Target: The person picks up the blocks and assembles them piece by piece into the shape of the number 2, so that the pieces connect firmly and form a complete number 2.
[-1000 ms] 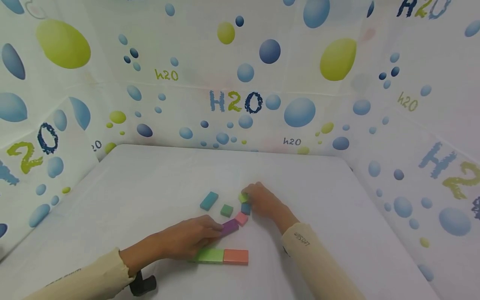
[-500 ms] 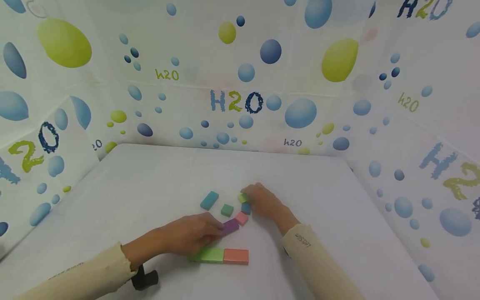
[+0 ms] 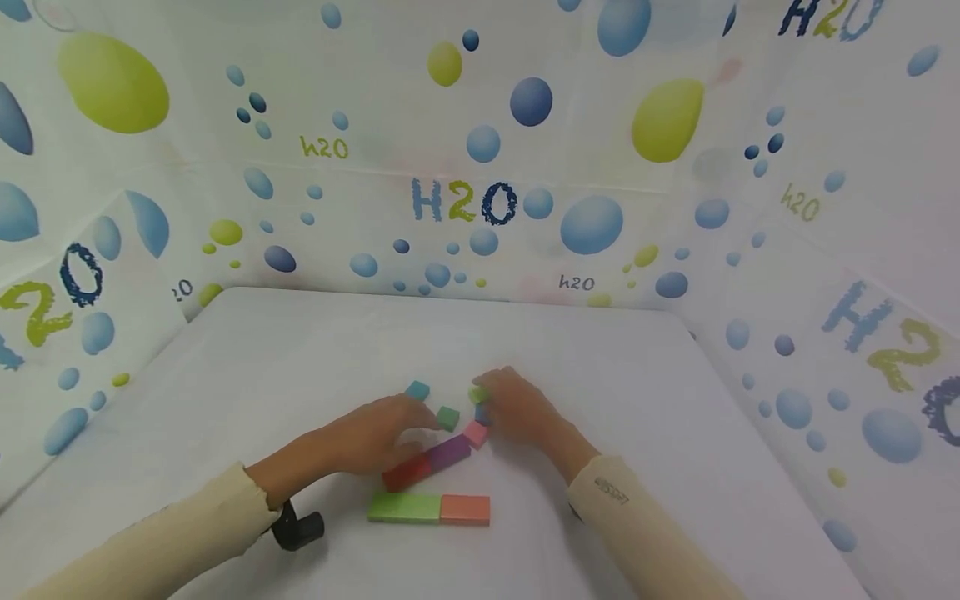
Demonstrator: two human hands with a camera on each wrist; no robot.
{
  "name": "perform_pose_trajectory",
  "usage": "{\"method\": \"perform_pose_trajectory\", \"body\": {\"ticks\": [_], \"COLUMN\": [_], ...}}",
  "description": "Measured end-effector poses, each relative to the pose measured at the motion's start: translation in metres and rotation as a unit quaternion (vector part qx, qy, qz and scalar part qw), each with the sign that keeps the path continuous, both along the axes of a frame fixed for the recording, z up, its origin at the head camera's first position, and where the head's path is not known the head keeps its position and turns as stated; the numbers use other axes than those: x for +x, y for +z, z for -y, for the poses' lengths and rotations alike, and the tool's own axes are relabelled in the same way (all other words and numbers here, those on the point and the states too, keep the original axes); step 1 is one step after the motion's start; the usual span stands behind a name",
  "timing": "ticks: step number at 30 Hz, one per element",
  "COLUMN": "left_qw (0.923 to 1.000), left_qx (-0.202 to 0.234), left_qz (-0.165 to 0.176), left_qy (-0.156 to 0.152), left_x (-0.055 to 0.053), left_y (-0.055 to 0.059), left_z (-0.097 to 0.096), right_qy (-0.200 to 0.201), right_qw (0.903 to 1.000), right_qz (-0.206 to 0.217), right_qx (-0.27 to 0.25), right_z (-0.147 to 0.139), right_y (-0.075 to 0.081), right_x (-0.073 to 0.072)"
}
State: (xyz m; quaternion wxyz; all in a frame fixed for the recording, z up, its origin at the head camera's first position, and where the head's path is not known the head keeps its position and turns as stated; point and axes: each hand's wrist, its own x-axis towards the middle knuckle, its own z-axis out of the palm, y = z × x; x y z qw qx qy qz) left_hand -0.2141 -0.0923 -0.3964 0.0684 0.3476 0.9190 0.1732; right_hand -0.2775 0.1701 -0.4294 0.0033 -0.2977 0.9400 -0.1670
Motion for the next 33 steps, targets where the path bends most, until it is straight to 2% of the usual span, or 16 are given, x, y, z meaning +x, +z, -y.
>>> {"method": "perform_pose_trajectory", "body": {"ticks": [5, 9, 14, 17, 21, 25, 33], "left_qw": [0.9991, 0.9967, 0.9905, 0.9856, 0.9814, 0.9806, 0.9779], "left_qx": [0.002, -0.010, -0.022, -0.029, -0.035, -0.036, -0.015], "left_qz": [-0.002, -0.021, -0.059, -0.062, -0.055, -0.040, 0.014], "left_qy": [0.043, 0.078, 0.123, 0.155, 0.180, 0.188, 0.208], "left_x": [-0.014, -0.023, -0.029, -0.032, -0.036, -0.037, -0.039], "left_y": [-0.001, -0.001, -0.002, -0.002, -0.005, -0.005, 0.002], "left_z": [0.002, 0.004, 0.008, 0.010, 0.010, 0.008, 0.000], "right_qy": [0.009, 0.018, 0.031, 0.034, 0.031, 0.038, 0.091], "right_qw": [0.9999, 0.9997, 0.9993, 0.9992, 0.9993, 0.9990, 0.9959], "right_qz": [-0.008, -0.015, -0.018, -0.015, -0.003, 0.010, 0.000], "right_qx": [-0.005, 0.000, 0.007, 0.015, 0.020, 0.019, 0.004], "right_z": [0.002, 0.002, -0.001, -0.003, -0.006, -0.009, -0.014], "right_y": [0.003, 0.007, 0.009, 0.008, 0.011, 0.013, 0.016], "right_x": [0.012, 0.023, 0.033, 0.039, 0.048, 0.057, 0.072]}}
